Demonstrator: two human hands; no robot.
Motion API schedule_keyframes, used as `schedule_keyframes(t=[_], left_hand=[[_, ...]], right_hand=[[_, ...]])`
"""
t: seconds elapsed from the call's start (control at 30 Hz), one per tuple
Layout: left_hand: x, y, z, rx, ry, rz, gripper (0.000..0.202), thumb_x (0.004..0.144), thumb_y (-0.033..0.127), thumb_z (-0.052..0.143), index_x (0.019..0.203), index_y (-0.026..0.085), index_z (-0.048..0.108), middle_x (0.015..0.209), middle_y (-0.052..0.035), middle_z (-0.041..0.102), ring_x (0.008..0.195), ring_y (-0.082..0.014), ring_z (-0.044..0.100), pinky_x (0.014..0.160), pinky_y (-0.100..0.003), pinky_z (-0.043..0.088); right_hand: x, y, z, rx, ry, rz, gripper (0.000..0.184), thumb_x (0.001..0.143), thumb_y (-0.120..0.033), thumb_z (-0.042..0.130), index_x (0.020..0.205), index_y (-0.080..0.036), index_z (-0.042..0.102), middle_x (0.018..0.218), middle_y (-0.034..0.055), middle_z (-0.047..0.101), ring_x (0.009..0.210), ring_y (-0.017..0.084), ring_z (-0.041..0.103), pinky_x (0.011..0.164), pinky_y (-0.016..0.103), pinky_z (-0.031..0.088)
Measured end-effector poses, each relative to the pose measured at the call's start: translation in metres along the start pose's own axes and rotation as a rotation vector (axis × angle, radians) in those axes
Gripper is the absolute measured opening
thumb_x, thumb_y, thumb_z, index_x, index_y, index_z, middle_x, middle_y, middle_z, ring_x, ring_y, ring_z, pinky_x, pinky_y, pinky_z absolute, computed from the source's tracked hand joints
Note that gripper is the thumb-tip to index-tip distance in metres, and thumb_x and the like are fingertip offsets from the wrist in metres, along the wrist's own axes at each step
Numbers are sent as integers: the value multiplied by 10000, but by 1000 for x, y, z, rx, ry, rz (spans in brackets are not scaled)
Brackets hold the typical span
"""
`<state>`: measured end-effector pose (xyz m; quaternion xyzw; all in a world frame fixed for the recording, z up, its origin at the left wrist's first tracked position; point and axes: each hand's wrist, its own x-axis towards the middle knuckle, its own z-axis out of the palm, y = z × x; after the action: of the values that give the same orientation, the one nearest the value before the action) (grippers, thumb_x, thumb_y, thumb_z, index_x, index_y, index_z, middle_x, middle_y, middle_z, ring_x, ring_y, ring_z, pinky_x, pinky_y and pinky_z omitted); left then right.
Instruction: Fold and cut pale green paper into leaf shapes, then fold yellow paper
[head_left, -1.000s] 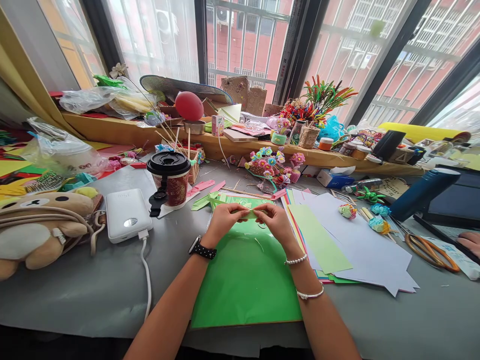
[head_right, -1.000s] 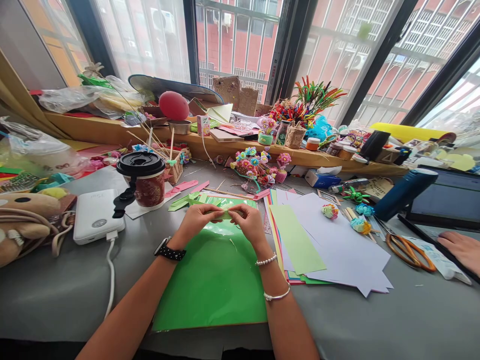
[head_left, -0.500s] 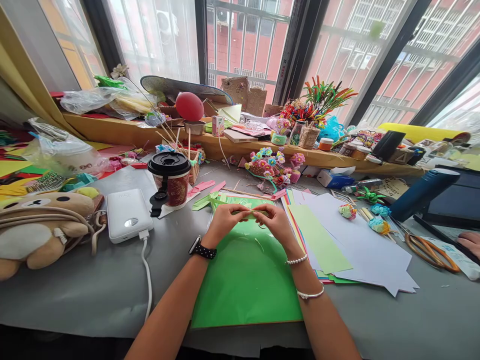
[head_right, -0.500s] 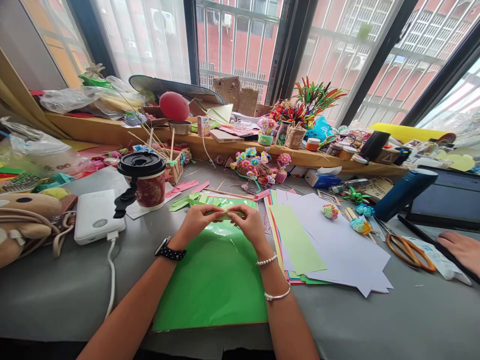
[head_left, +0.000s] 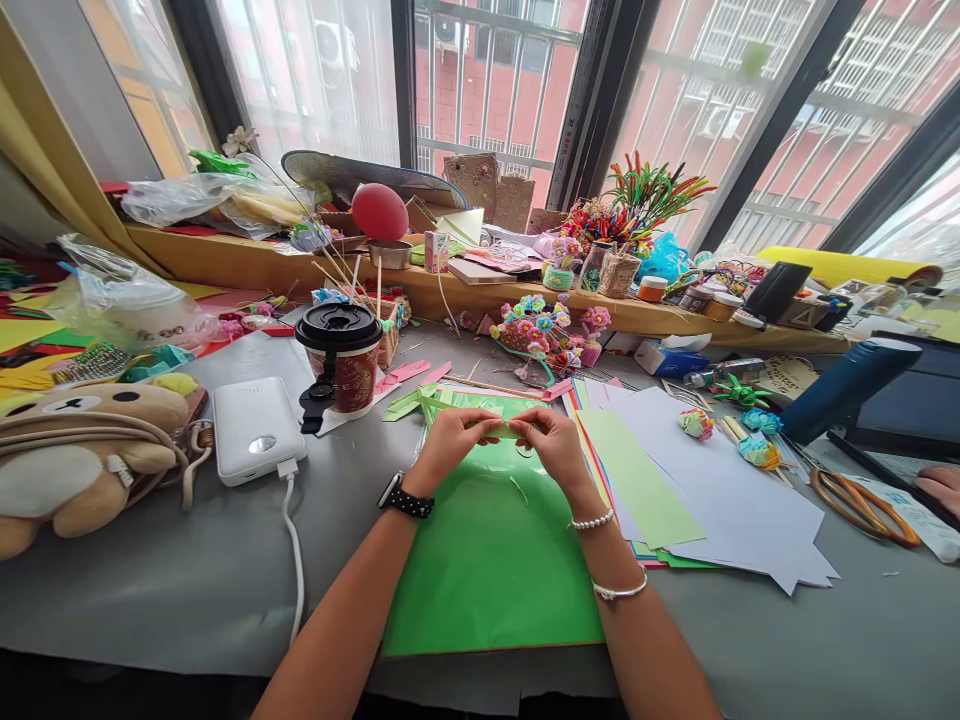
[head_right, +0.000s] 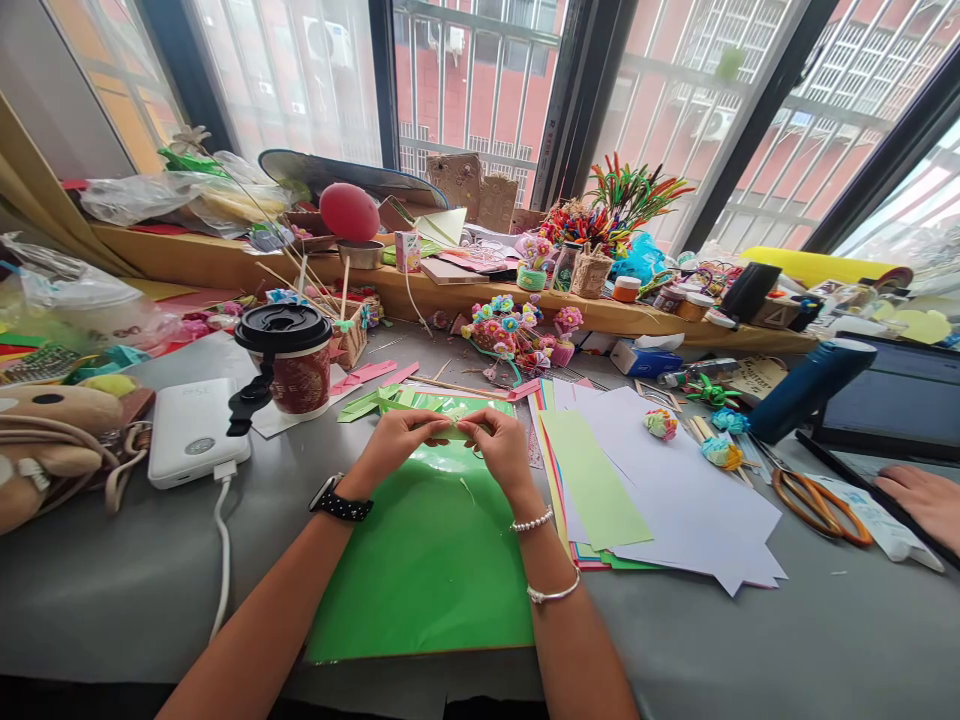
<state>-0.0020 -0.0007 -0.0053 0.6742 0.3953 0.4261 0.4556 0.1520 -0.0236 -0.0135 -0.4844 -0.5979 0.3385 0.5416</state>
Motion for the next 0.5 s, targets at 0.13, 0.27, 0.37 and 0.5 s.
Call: schedule_keyframes(t=[0.13,0.27,0.37,0.5], left_hand=[[0,1,-1,-8,30,-37,215,633,342,606,693,151,686,681,-43,678,623,-176,635,553,-235,494],[0,3,-3,-6,73,-50,183,610,342,627,628,167,679,622,-23,670,614,-162,623,571,-229,499],[1,2,-4,-50,50,-65,206,614,353,622,643,156,677,633,-26,667,625,-169,626,591,-248,509],[2,-2,-3,-91,20,-65,235,627,364,608,674,144,674,638,-30,656,641,-178,626,612,-275,517]], right_hand=[[0,0,0,22,5,13,205,623,-364,645,623,-162,607,548,5,595,448,119,550,424,229,437],[0,-1,0,30,22,10,205,623,-367,643,619,-163,613,549,6,600,438,118,550,421,232,438],[1,-1,-1,28,27,16,216,613,-375,649,619,-161,617,538,6,597,437,121,553,417,231,437],[1,-1,-1,36,28,20,223,610,-381,651,621,-161,618,543,8,597,444,125,558,419,230,439]])
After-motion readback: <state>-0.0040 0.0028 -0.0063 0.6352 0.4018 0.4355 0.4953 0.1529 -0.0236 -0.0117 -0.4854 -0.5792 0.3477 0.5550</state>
